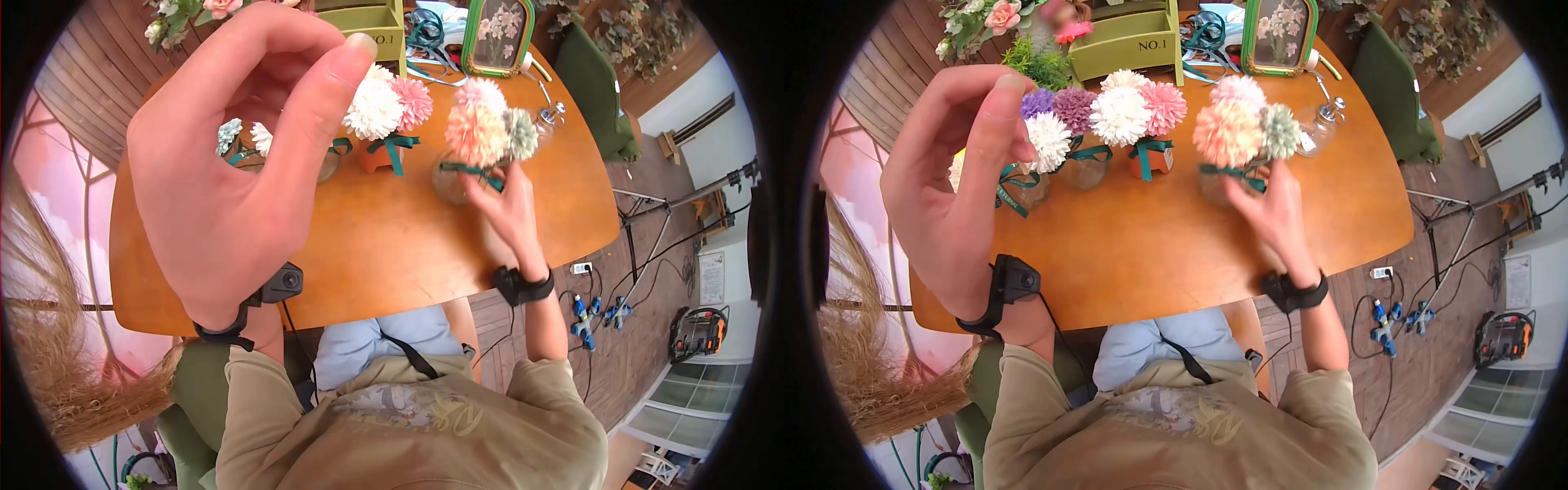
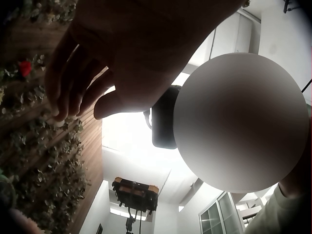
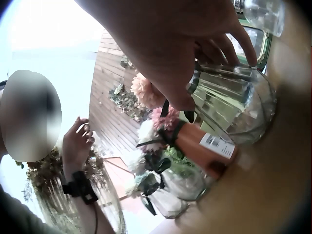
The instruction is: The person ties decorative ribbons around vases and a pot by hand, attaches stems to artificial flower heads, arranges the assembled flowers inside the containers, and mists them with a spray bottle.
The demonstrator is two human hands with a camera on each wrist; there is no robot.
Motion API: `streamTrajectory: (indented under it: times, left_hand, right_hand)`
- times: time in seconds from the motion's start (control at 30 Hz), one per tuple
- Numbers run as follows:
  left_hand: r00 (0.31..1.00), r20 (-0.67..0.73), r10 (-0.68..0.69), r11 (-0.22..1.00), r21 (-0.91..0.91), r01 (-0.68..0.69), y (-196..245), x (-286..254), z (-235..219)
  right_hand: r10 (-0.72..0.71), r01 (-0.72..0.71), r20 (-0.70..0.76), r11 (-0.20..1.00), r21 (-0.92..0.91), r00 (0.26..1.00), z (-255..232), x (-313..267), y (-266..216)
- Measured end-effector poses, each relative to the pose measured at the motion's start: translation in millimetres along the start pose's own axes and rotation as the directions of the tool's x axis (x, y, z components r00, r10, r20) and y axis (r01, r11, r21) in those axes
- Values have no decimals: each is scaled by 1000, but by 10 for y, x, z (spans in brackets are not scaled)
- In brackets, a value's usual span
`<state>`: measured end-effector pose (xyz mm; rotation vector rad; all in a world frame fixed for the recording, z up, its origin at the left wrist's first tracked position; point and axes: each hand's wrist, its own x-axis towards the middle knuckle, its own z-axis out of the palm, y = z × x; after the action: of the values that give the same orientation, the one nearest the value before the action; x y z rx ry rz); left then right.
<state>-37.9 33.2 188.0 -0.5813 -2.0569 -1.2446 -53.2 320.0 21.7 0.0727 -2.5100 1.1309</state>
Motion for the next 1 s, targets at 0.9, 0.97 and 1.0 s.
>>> streamTrajectory:
  times: [0.9, 0.97, 1.0]
  left_hand:
    - [998, 64, 12, 996, -84, -7, -76, 121, -201]
    - [998, 60, 14, 996, -87, -9, -74, 129, -212]
    - [998, 63, 11, 995, -96, -5, -76, 125, -217]
  right_hand:
    - [-24, -15, -421, 996, -87, 907, -774, 1140, 1380]
    - [76, -149, -411, 978, -147, 908, -784, 1141, 1398]
    - [77, -149, -411, 978, -146, 908, -781, 1122, 1417]
